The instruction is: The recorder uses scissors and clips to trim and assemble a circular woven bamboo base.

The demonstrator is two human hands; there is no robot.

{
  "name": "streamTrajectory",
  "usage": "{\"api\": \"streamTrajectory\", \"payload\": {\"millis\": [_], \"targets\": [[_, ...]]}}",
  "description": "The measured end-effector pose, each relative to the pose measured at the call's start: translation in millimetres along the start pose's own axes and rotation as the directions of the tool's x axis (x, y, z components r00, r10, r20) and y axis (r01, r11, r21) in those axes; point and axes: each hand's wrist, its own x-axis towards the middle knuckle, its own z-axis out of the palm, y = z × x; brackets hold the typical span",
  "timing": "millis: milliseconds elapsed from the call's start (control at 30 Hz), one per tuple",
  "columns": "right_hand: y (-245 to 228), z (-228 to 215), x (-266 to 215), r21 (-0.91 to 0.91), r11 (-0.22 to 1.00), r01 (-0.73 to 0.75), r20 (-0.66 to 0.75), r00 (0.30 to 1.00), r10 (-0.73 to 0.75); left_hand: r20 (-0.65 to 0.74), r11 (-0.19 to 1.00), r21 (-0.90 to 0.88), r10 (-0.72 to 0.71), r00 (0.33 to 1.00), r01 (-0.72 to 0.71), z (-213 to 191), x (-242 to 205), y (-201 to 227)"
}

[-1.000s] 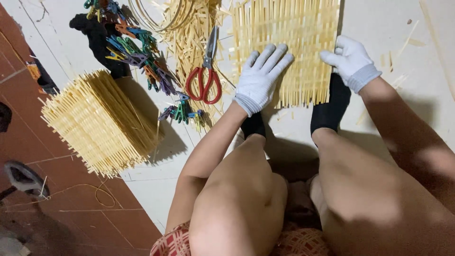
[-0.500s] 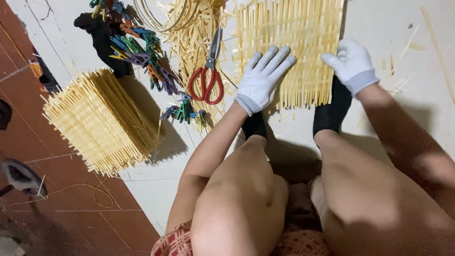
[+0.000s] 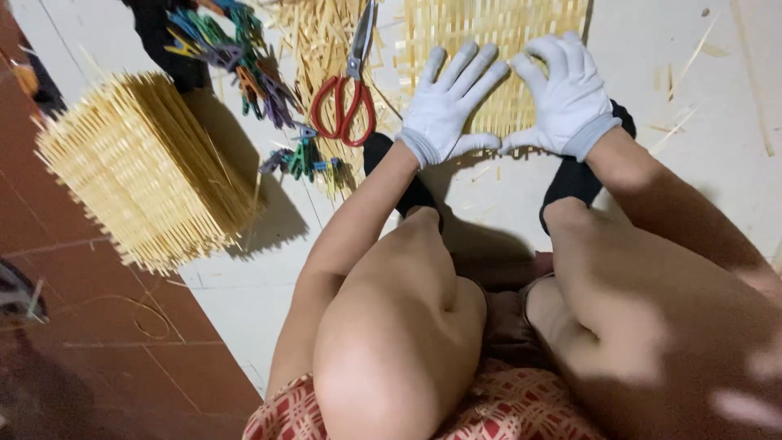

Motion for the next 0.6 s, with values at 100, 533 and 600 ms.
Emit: {"api": "streamTrajectory", "payload": {"millis": [100, 533, 600], "targets": [[-5.0, 12.5, -3.0, -0.056, 0.998, -0.026, -0.007, 1.0, 0.026, 0.01, 1.0, -0.007, -0.008, 1.0, 0.008, 7.8, -4.6, 0.5], [-23.3, -9.2, 24.4, -0.215, 0.976, -0.008, -0.011, 1.0, 0.006, -0.317, 0.991, 0.085, 0.129, 0.94, -0.108, 70.7, -4.4, -23.5], [-28.4, -41.2, 43.3, -0.111, 0.991, -0.077, 0.204, 0.974, 0.099, -0.287, 0.993, 0.051, 0.116, 0.951, -0.106, 71.5, -8.4, -19.3]]}}
